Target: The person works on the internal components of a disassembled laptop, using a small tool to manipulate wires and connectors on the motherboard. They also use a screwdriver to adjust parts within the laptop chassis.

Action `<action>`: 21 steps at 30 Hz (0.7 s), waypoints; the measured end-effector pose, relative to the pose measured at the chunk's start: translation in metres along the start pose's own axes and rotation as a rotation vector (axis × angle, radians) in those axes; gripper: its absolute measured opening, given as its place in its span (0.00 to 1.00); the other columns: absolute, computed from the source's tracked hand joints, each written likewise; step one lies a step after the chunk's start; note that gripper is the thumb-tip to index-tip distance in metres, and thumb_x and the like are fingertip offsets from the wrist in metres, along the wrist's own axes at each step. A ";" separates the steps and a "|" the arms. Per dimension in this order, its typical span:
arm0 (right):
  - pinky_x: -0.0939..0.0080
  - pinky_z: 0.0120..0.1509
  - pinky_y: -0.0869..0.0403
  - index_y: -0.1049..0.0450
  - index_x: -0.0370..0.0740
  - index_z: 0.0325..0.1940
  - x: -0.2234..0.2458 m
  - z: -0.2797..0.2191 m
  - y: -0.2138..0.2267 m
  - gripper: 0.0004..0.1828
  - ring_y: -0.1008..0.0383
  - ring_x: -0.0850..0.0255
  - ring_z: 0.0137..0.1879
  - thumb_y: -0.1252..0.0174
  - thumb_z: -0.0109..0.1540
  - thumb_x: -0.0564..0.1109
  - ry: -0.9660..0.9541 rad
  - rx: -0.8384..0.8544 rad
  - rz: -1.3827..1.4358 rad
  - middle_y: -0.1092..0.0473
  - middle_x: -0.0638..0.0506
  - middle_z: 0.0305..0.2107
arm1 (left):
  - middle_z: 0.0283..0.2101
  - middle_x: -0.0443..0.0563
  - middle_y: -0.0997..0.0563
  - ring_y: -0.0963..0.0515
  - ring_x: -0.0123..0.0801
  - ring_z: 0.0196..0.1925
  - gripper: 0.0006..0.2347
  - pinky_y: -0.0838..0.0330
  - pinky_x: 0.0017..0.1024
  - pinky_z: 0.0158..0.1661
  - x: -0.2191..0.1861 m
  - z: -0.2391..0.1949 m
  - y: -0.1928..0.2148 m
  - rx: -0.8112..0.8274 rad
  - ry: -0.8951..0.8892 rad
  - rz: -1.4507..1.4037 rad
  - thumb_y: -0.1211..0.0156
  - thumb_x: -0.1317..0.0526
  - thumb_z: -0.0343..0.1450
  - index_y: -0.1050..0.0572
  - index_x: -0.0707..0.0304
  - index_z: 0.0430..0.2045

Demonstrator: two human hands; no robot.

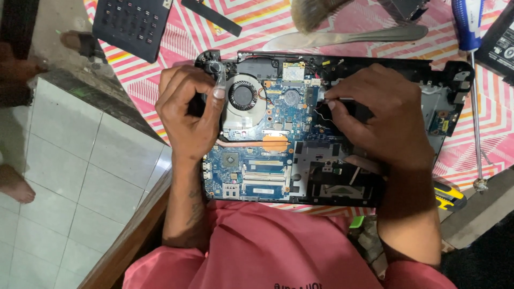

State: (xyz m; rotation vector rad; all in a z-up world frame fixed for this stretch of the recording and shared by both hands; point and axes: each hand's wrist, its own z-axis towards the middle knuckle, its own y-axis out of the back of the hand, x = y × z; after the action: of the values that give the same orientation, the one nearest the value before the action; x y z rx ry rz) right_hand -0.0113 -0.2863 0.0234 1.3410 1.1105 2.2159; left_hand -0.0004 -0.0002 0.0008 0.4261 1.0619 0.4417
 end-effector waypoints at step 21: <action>0.50 0.50 0.30 0.21 0.29 0.47 0.009 0.001 0.003 0.15 0.24 0.47 0.43 0.47 0.61 0.24 -0.004 -0.035 0.118 0.23 0.41 0.40 | 0.31 0.53 0.25 0.28 0.44 0.39 0.13 0.38 0.39 0.44 0.002 -0.001 -0.001 0.004 -0.002 0.005 0.48 0.58 0.78 0.30 0.66 0.24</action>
State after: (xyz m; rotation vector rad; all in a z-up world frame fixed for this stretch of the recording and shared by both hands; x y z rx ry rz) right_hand -0.0153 -0.2819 0.0314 1.4298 1.0110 2.3034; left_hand -0.0003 -0.0002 -0.0012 0.4329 1.0603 0.4434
